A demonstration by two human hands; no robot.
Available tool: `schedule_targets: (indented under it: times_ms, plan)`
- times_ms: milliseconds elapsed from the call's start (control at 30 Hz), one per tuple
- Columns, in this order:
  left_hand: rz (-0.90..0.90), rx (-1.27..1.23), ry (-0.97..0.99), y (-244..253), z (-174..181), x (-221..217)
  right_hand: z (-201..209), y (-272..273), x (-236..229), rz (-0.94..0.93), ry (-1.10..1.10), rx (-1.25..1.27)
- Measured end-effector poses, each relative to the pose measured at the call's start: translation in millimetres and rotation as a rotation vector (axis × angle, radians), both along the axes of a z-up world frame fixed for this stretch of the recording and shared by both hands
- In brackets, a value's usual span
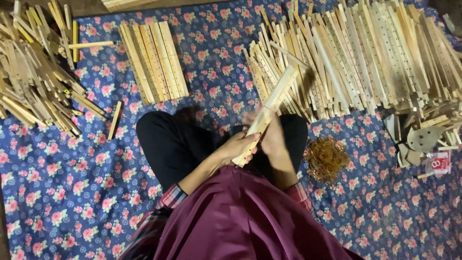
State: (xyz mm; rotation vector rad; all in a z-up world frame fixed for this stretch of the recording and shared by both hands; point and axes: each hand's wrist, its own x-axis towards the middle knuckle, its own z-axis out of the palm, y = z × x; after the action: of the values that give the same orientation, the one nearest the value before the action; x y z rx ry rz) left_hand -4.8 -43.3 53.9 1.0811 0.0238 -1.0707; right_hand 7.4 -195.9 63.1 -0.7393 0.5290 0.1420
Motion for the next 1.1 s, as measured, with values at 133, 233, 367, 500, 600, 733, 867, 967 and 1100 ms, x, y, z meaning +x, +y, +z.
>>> schedule_targets:
  times_ms: [133, 233, 367, 500, 600, 733, 867, 967, 1100]
  plan:
    - [-0.058, 0.015, -0.014, -1, 16, -6, 4, -14, 20, -0.106, -0.041, 0.027]
    - [-0.027, 0.025, -0.028, -10, -6, -14, 17, 12, 0, -0.261, 0.086, -0.16]
    - [-0.01, 0.043, -0.039, -10, 1, -11, 29, 24, -12, -0.234, 0.132, -0.286]
    - [-0.021, 0.099, -0.091, -14, -5, -8, 3, 13, -5, -0.227, 0.135, -0.323]
    - [0.093, 0.041, -0.048, -12, 0, -20, 118, 42, -30, 0.001, 0.08, -0.465]
    - [0.16, 0.141, -0.183, 14, -23, -19, 33, 26, -52, 0.189, 0.165, -0.538]
    - [0.136, 0.49, -0.464, 51, -48, -9, 12, 40, -17, 0.294, 0.152, -0.598]
    - [0.146, 0.674, -0.64, 79, -53, 30, -25, 68, 41, 0.381, 0.083, -0.652]
    - [0.11, 1.024, -0.823, 132, -52, 115, -62, 135, 149, 0.539, -0.035, -0.714]
